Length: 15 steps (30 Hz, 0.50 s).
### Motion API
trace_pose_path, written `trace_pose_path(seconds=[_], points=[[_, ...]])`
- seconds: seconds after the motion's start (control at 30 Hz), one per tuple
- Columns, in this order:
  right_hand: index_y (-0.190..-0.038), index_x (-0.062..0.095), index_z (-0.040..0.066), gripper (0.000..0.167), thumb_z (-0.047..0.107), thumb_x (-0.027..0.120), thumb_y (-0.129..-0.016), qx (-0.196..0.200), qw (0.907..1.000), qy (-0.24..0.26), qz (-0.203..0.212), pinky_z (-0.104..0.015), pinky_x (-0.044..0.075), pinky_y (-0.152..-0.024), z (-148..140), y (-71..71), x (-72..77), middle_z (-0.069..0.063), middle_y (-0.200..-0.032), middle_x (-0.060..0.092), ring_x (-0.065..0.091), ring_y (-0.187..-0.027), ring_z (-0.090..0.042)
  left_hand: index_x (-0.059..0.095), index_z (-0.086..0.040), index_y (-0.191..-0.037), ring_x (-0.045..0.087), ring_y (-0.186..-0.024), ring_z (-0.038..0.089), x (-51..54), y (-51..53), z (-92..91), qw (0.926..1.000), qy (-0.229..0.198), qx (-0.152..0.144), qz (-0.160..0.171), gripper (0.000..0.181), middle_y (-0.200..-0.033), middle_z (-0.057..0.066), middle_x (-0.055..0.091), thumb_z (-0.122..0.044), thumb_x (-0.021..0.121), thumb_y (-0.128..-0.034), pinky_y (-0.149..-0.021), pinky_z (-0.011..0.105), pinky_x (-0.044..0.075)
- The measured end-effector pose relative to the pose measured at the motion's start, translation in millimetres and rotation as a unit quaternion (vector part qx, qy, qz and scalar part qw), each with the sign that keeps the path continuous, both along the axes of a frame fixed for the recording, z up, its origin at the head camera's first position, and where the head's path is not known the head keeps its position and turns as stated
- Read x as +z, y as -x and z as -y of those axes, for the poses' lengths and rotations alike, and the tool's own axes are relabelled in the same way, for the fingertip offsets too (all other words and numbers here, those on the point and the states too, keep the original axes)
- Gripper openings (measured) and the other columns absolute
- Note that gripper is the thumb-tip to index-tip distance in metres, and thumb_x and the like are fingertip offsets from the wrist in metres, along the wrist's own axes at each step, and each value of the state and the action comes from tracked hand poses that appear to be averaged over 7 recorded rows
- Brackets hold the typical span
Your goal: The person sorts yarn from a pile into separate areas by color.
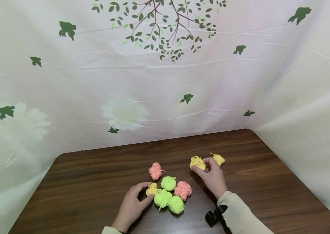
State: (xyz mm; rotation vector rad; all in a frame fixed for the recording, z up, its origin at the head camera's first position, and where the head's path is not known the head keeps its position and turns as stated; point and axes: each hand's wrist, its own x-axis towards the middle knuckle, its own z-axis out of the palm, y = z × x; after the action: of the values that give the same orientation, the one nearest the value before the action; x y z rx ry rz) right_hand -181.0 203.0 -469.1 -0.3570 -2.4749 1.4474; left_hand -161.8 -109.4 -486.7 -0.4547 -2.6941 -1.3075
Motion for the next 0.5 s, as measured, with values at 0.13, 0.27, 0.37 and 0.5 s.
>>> trace_pose_path(seconds=[0.13, 0.27, 0.37, 0.5], points=[[-0.113, 0.057, 0.012, 0.054, 0.049, 0.081, -0.082, -0.003, 1.0, 0.001, 0.004, -0.028, 0.041, -0.065, -1.1, 0.0, 1.2, -0.006, -0.092, 0.055, 0.049, -0.082, -0.02, 0.07, -0.029, -0.117, 0.06, -0.116, 0.021, 0.7, 0.2, -0.7, 1.0, 0.0, 0.0, 0.002, 0.031, -0.119, -0.011, 0.068, -0.033, 0.079, -0.0879, -0.096, 0.05, 0.048], [-0.113, 0.058, 0.012, 0.053, 0.049, 0.081, -0.082, -0.002, 1.0, 0.0, 0.001, -0.028, 0.042, -0.065, -0.8, 0.1, 0.8, -0.006, -0.091, 0.056, 0.05, -0.081, -0.02, 0.07, -0.029, -0.117, 0.06, -0.116, 0.021, 1.1, 0.0, -0.7, 1.0, 0.0, -0.001, 0.003, 0.031, -0.118, -0.011, 0.068, -0.034, 0.079, -0.0879, -0.096, 0.051, 0.048], [-0.112, 0.058, 0.013, 0.053, 0.049, 0.081, -0.082, -0.003, 1.0, -0.002, -0.001, -0.028, 0.042, -0.065, -0.4, 0.1, 0.3, -0.005, -0.091, 0.057, 0.05, -0.081, -0.019, 0.07, -0.028, -0.117, 0.06, -0.116, 0.022, 1.2, -0.3, 0.0, 1.0, -0.001, -0.002, 0.003, 0.031, -0.119, -0.01, 0.068, -0.033, 0.079, -0.0876, -0.096, 0.051, 0.048], [-0.112, 0.058, 0.013, 0.053, 0.049, 0.081, -0.082, -0.005, 1.0, -0.002, -0.004, -0.028, 0.043, -0.065, -0.5, 0.2, -0.8, -0.005, -0.091, 0.057, 0.051, -0.08, -0.019, 0.07, -0.029, -0.118, 0.06, -0.117, 0.022, 0.2, 0.2, -0.5, 0.9999, 0.0, 0.002, 0.013, 0.032, -0.119, -0.011, 0.068, -0.031, 0.08, -0.0872, -0.098, 0.051, 0.047]])
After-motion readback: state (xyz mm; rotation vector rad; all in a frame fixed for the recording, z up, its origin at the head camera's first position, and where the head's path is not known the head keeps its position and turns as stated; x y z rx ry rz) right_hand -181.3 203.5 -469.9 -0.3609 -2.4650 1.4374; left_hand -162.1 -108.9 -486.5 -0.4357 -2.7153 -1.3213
